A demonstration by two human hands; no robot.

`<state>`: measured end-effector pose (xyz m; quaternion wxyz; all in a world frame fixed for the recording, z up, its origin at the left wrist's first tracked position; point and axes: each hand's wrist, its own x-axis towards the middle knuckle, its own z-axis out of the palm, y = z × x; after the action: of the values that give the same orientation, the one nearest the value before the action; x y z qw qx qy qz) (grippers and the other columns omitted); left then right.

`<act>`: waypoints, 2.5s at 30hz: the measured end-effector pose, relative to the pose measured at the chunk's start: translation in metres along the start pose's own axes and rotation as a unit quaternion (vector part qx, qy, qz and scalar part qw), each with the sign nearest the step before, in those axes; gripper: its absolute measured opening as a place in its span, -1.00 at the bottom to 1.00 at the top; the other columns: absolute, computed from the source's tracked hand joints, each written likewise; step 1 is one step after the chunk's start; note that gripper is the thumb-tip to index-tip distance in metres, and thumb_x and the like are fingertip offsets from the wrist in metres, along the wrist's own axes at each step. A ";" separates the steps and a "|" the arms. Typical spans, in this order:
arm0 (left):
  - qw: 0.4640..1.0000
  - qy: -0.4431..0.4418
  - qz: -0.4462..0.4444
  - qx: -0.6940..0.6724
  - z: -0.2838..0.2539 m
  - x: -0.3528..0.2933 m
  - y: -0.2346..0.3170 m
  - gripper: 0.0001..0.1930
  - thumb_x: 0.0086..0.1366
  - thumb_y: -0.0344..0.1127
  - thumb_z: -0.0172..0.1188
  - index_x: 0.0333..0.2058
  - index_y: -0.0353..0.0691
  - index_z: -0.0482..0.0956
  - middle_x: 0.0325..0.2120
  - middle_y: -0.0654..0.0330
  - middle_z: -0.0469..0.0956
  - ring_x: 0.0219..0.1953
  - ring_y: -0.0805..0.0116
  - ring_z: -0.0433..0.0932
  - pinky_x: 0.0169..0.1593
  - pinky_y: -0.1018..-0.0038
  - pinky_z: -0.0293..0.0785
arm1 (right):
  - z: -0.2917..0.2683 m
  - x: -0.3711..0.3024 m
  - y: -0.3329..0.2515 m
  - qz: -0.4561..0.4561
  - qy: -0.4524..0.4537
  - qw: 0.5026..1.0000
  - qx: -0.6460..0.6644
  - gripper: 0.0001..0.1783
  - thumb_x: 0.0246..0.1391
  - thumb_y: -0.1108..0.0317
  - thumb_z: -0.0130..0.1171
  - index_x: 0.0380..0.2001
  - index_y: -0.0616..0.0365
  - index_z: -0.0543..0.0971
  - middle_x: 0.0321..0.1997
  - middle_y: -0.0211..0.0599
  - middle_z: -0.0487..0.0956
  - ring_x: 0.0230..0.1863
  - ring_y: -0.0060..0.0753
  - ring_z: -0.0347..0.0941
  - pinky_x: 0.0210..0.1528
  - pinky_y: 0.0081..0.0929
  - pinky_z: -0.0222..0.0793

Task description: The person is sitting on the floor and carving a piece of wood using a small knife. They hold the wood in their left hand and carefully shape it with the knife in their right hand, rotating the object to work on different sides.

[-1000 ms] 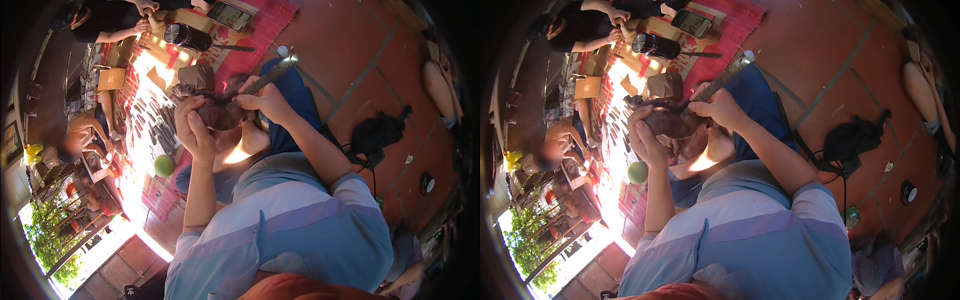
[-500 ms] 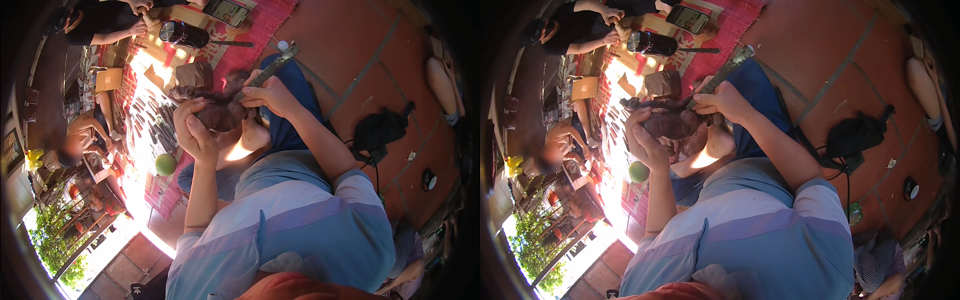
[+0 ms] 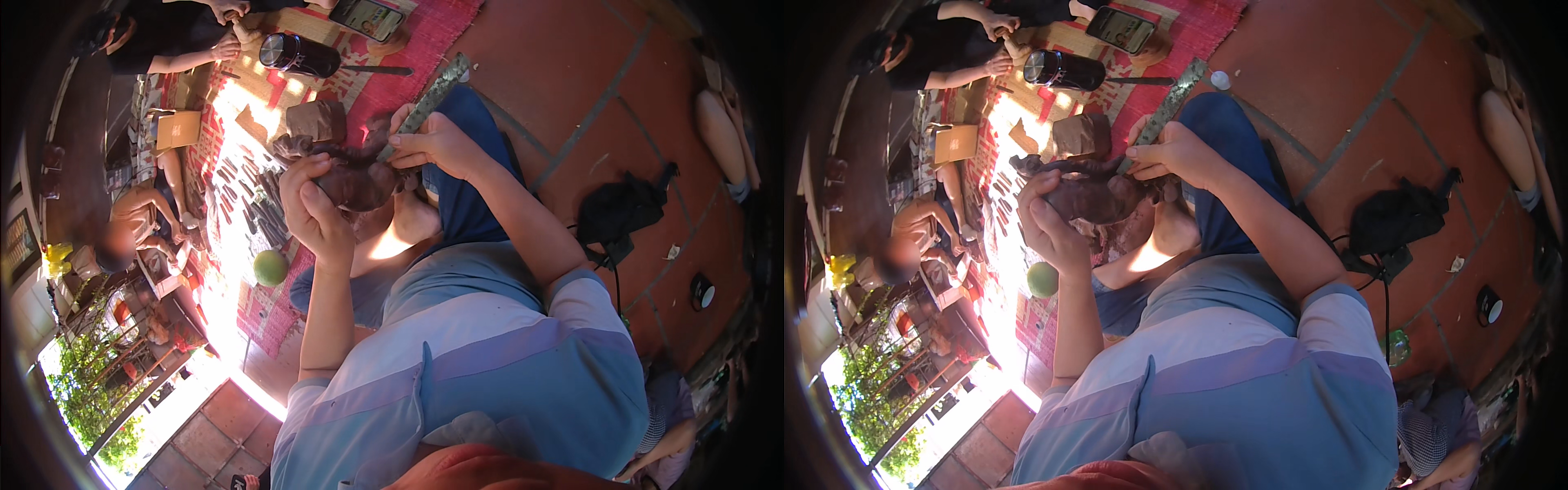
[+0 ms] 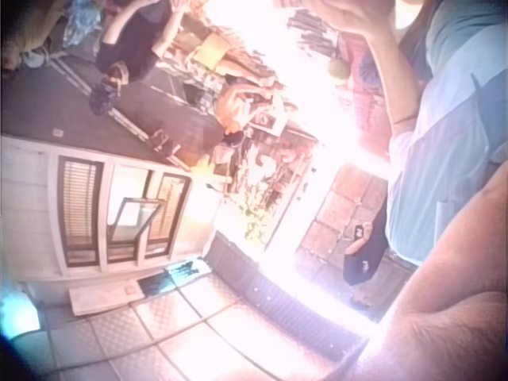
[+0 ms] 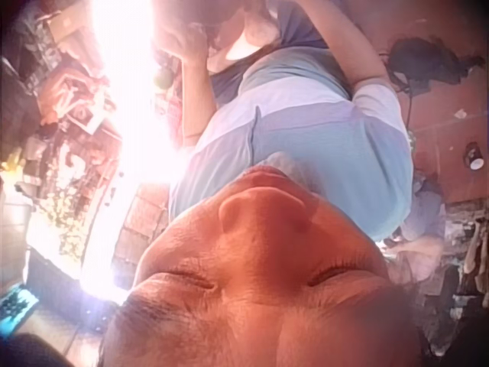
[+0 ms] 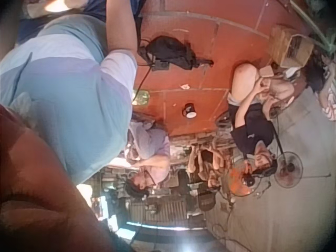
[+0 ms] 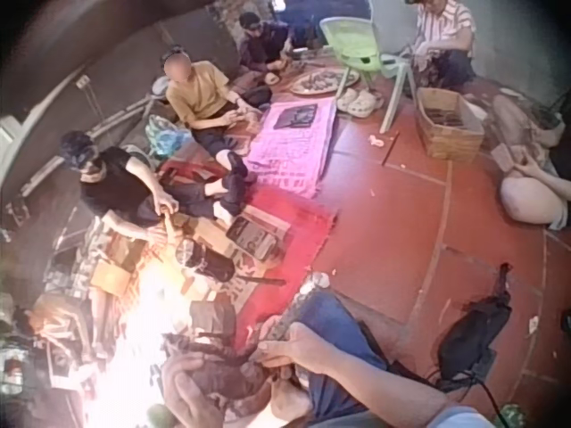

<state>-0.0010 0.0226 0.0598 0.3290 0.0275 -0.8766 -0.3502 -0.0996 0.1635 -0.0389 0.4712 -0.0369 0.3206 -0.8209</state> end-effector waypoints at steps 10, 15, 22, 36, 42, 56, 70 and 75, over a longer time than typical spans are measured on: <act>1.000 0.006 -0.012 -0.007 0.002 -0.001 0.002 -0.72 0.34 -0.34 -0.21 -0.35 -0.38 0.46 -0.31 0.02 0.50 -0.20 0.19 0.47 -0.04 0.35 0.34 | 0.022 -0.005 0.009 -0.137 0.034 0.968 -0.209 -0.86 -0.06 0.49 0.23 -0.36 0.19 0.54 -0.43 -0.42 0.55 -0.44 -0.66 0.44 -0.45 -0.65 0.32; 1.000 0.010 -0.019 -0.012 0.001 -0.002 0.002 -0.73 0.33 -0.36 -0.23 -0.35 -0.38 0.46 -0.31 0.02 0.50 -0.20 0.19 0.47 -0.03 0.35 0.33 | 0.012 -0.002 0.007 -0.020 0.074 0.996 -0.039 -0.82 -0.06 0.48 0.24 -0.33 0.27 0.53 -0.42 -0.39 0.55 -0.44 -0.64 0.44 -0.44 -0.66 0.34; 1.000 0.010 -0.013 -0.014 0.003 0.000 0.003 -0.73 0.32 -0.39 -0.23 -0.34 -0.38 0.46 -0.31 0.02 0.49 -0.20 0.18 0.47 -0.03 0.35 0.34 | 0.024 -0.005 0.012 -0.087 0.073 0.986 -0.125 -0.82 -0.06 0.47 0.25 -0.32 0.23 0.53 -0.45 -0.37 0.54 -0.41 -0.60 0.46 -0.42 -0.71 0.36; 0.999 0.015 -0.023 -0.022 0.003 -0.004 0.001 -0.73 0.33 -0.38 -0.24 -0.33 -0.38 0.45 -0.30 0.02 0.49 -0.19 0.18 0.47 -0.02 0.35 0.33 | 0.024 0.000 0.009 -0.103 0.073 0.976 -0.178 -0.81 -0.05 0.50 0.23 -0.30 0.27 0.52 -0.39 -0.30 0.56 -0.37 -0.53 0.49 -0.35 -0.65 0.43; 1.000 0.017 -0.019 -0.017 0.003 -0.004 0.000 -0.73 0.33 -0.37 -0.23 -0.33 -0.38 0.45 -0.30 0.02 0.49 -0.19 0.19 0.47 -0.02 0.36 0.33 | 0.018 -0.005 0.004 -0.045 0.073 0.994 -0.069 -0.81 -0.06 0.50 0.25 -0.31 0.25 0.53 -0.45 -0.39 0.54 -0.44 -0.65 0.42 -0.41 -0.70 0.32; 1.000 0.016 -0.017 -0.009 0.004 -0.002 0.002 -0.73 0.32 -0.39 -0.24 -0.34 -0.39 0.45 -0.30 0.02 0.49 -0.19 0.19 0.46 -0.03 0.34 0.33 | 0.020 -0.011 0.007 -0.092 0.027 0.992 -0.082 -0.84 -0.06 0.49 0.26 -0.35 0.21 0.54 -0.45 -0.41 0.52 -0.38 -0.64 0.43 -0.38 -0.72 0.33; 0.999 0.021 -0.018 -0.016 0.004 -0.003 0.001 -0.74 0.32 -0.39 -0.23 -0.34 -0.39 0.46 -0.31 0.03 0.50 -0.20 0.18 0.46 -0.04 0.34 0.33 | 0.004 -0.006 0.015 -0.056 0.030 0.998 0.026 -0.85 -0.04 0.53 0.22 -0.36 0.23 0.48 -0.37 -0.32 0.53 -0.30 -0.51 0.51 -0.29 -0.59 0.52; 1.000 0.014 -0.001 -0.007 0.004 -0.001 0.003 -0.73 0.33 -0.37 -0.23 -0.33 -0.38 0.46 -0.31 0.03 0.50 -0.20 0.18 0.46 -0.02 0.34 0.33 | 0.012 -0.010 0.012 -0.096 0.026 0.992 -0.076 -0.83 -0.04 0.52 0.23 -0.34 0.22 0.48 -0.39 -0.33 0.53 -0.28 -0.49 0.52 -0.26 -0.59 0.53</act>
<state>-0.0024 0.0274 0.0587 0.3411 0.0311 -0.8693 -0.3564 -0.0802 0.1610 -0.0336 0.3779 -0.0820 0.3890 -0.8361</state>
